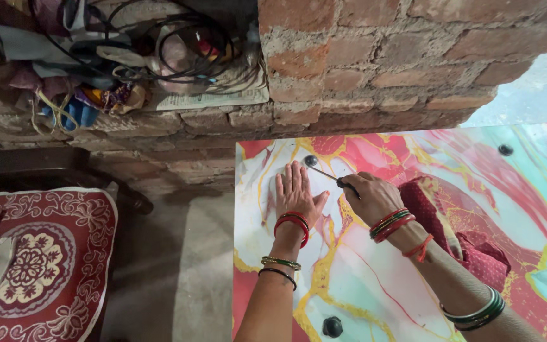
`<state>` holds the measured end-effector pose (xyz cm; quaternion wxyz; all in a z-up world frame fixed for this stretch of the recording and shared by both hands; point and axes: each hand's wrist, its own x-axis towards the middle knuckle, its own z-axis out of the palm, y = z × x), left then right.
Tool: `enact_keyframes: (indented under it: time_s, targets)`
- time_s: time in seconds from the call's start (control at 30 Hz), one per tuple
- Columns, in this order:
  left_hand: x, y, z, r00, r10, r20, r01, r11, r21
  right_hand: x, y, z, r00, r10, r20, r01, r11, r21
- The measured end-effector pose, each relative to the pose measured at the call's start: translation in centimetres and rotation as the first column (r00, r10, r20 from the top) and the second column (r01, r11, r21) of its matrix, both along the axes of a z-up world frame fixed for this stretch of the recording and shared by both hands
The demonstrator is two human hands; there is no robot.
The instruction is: The person uses a screwdriver to tighten screws on a two-tiered table, securing the tabletop and legs. They work on multiple screws on the top surface and then move to the legs, ensuring the table is stable.
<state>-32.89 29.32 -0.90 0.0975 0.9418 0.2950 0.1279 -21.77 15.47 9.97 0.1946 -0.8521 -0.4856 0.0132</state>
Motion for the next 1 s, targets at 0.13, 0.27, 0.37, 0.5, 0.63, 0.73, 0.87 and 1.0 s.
enact_keyframes:
  time_s: [0.13,0.27,0.37,0.5,0.63,0.73,0.87,1.0]
  targets:
    - [0.0,0.0,0.2,1.000,-0.001,0.003,0.001,1.000,-0.013,-0.1,0.1,-0.2,1.000,-0.012,-0.004,0.012,1.000,-0.021]
    - [0.1,0.1,0.3,1.000,0.003,-0.020,-0.004,0.999,-0.042,-0.5,0.1,-0.3,1.000,-0.006,0.022,0.006,1.000,-0.005]
    - [0.0,0.1,0.5,1.000,0.006,-0.012,-0.006,0.999,-0.053,-0.5,0.3,-0.4,0.998,0.027,0.049,-0.027,1.000,0.008]
    - [-0.1,0.0,0.7,1.000,0.005,-0.026,-0.006,0.998,-0.059,-0.1,0.6,-0.7,0.995,0.075,0.072,-0.076,0.997,0.010]
    - [0.0,0.1,0.8,1.000,0.006,-0.010,-0.007,0.997,-0.071,0.1,2.4,-1.2,0.988,0.101,0.114,-0.081,0.982,-0.169]
    - [-0.2,0.0,0.8,1.000,0.003,-0.022,-0.005,0.998,-0.067,-0.1,3.5,-1.2,0.985,0.097,0.142,-0.062,0.970,-0.235]
    - [-0.1,0.1,1.0,1.000,0.004,-0.017,-0.005,0.998,-0.058,0.4,3.0,-0.1,0.988,0.080,0.129,-0.066,0.992,-0.109]
    - [0.0,0.1,0.9,1.000,0.010,-0.006,-0.010,0.998,-0.068,1.2,1.4,1.0,0.995,0.033,0.092,-0.020,0.990,-0.140]
